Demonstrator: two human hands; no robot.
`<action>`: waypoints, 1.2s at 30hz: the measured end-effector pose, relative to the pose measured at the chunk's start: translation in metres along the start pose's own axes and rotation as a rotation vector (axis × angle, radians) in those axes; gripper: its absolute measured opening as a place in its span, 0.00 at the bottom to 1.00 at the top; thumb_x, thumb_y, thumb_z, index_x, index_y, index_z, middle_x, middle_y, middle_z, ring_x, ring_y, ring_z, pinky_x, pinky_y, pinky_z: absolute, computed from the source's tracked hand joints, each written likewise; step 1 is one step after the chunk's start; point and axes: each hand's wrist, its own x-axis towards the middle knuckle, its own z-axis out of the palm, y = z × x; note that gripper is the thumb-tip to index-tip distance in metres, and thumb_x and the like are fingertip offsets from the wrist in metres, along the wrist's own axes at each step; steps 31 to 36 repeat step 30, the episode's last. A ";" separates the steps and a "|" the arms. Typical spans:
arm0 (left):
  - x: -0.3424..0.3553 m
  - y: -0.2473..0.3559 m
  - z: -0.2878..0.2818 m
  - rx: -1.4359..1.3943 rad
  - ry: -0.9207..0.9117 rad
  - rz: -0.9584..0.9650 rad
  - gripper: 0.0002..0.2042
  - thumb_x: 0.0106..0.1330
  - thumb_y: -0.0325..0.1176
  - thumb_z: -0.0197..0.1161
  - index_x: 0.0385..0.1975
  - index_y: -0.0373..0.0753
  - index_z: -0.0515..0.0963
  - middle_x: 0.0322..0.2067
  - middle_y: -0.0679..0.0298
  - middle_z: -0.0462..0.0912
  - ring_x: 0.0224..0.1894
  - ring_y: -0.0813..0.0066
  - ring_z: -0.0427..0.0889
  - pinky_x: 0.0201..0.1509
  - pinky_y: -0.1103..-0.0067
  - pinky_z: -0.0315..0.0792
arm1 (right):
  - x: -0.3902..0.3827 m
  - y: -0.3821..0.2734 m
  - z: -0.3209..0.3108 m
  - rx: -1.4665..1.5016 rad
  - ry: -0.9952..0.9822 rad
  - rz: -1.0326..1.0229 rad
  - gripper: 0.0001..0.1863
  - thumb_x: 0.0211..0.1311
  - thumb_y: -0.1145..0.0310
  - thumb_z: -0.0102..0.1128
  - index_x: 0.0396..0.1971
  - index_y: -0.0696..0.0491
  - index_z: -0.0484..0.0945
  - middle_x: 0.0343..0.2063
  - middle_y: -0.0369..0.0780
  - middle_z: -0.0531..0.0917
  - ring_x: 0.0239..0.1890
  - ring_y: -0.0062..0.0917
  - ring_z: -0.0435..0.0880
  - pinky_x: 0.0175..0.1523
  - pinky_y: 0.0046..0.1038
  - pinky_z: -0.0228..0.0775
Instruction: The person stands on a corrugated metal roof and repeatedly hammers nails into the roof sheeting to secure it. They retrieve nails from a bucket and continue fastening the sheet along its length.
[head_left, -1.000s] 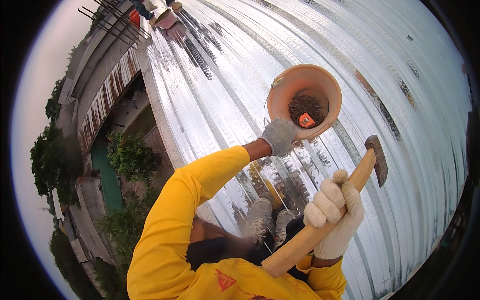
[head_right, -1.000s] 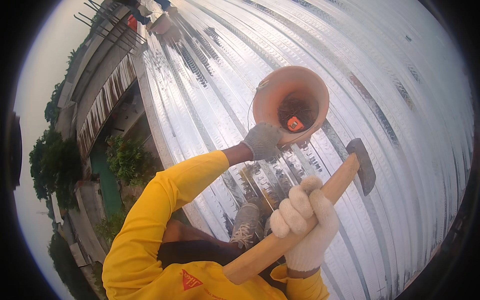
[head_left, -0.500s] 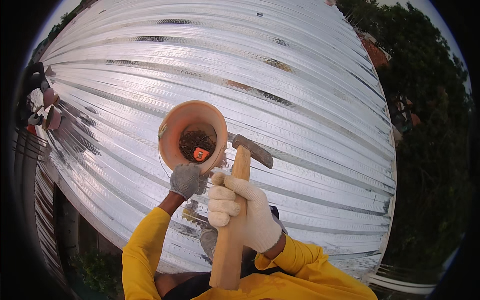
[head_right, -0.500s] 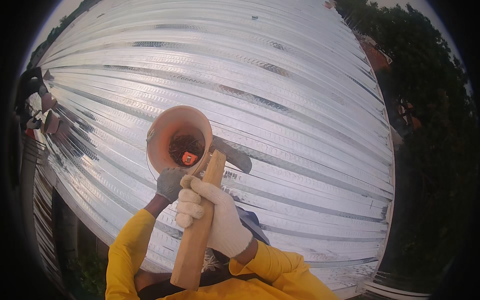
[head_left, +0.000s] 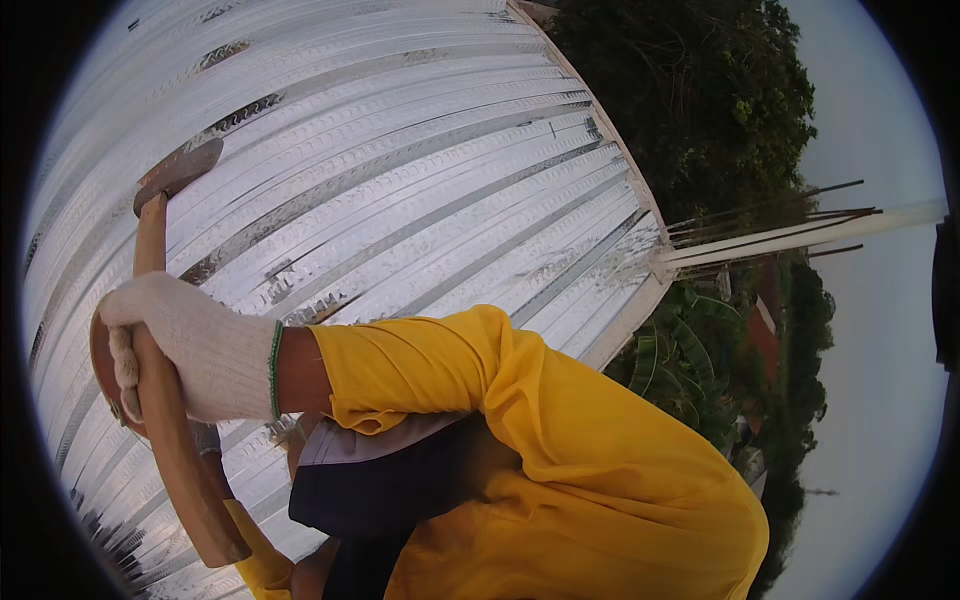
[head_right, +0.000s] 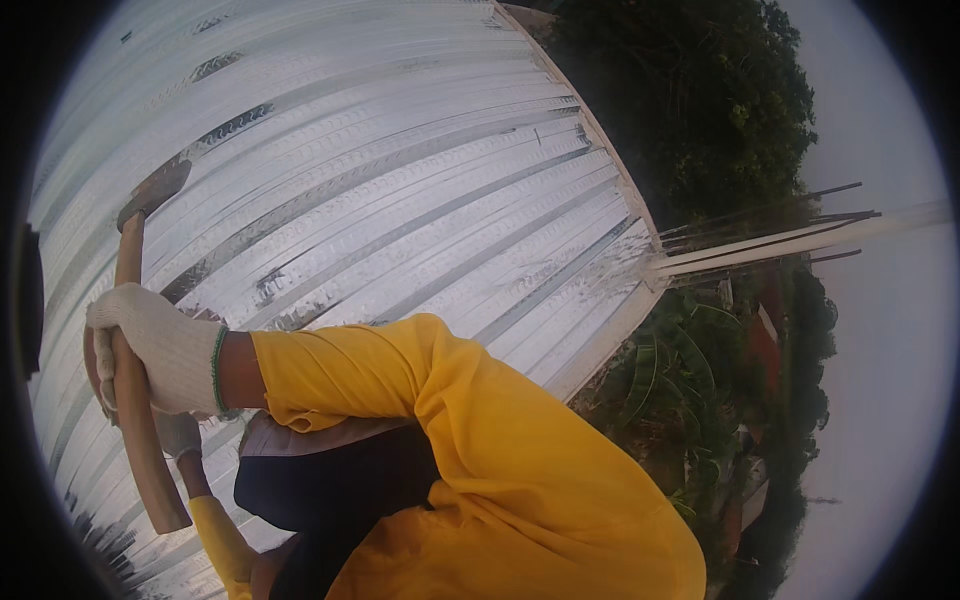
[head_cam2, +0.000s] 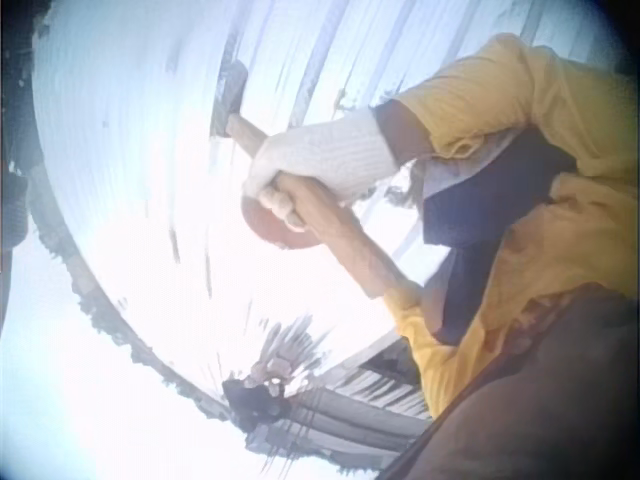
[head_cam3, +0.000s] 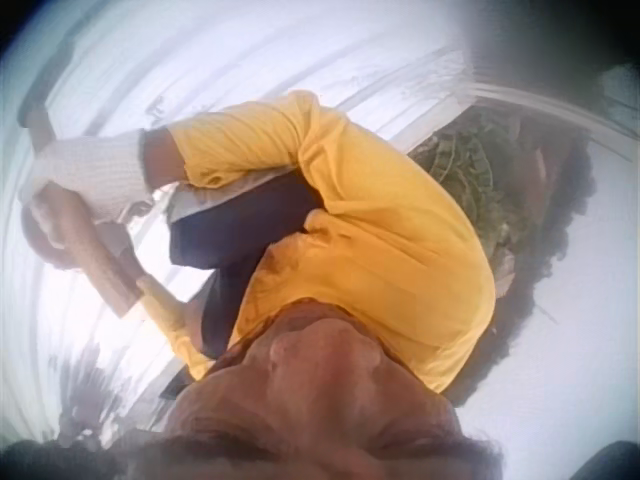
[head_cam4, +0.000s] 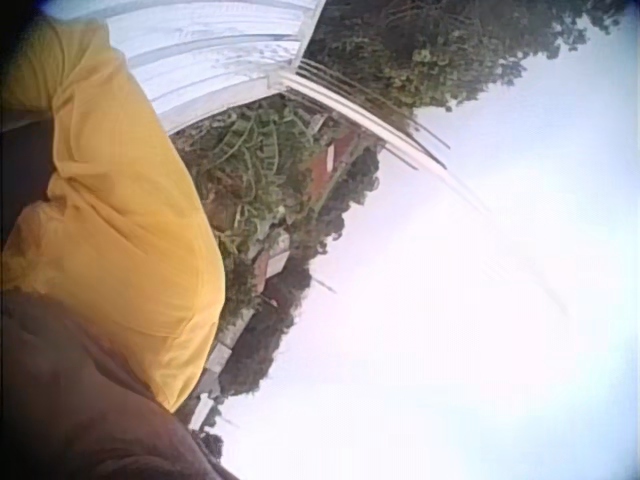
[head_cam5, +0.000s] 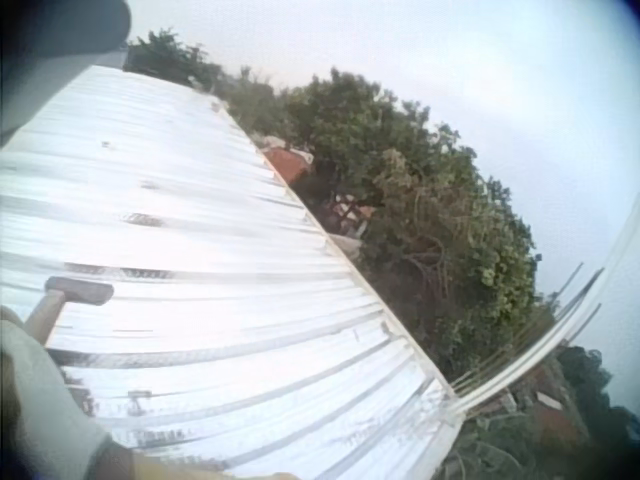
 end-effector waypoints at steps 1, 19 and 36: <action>0.000 -0.002 0.000 0.005 -0.016 -0.007 0.14 0.78 0.40 0.73 0.52 0.38 0.91 0.48 0.50 0.93 0.51 0.42 0.95 0.56 0.49 0.85 | 0.017 -0.006 0.001 -0.031 0.017 -0.109 0.10 0.79 0.66 0.65 0.34 0.52 0.80 0.21 0.41 0.84 0.18 0.35 0.83 0.29 0.45 0.84; 0.020 0.007 0.000 0.086 -0.211 0.002 0.18 0.78 0.36 0.75 0.62 0.36 0.88 0.53 0.43 0.93 0.54 0.35 0.94 0.57 0.47 0.87 | -0.092 -0.207 -0.131 -1.243 0.712 -0.246 0.19 0.74 0.66 0.70 0.52 0.65 0.77 0.28 0.47 0.87 0.24 0.38 0.90 0.31 0.44 0.83; 0.005 -0.026 0.011 0.087 -0.316 -0.254 0.27 0.77 0.28 0.72 0.76 0.33 0.84 0.64 0.39 0.92 0.64 0.39 0.94 0.66 0.52 0.87 | -0.028 -0.443 -0.287 -2.735 0.911 -0.161 0.27 0.76 0.54 0.78 0.69 0.45 0.82 0.56 0.46 0.96 0.63 0.46 0.96 0.67 0.49 0.85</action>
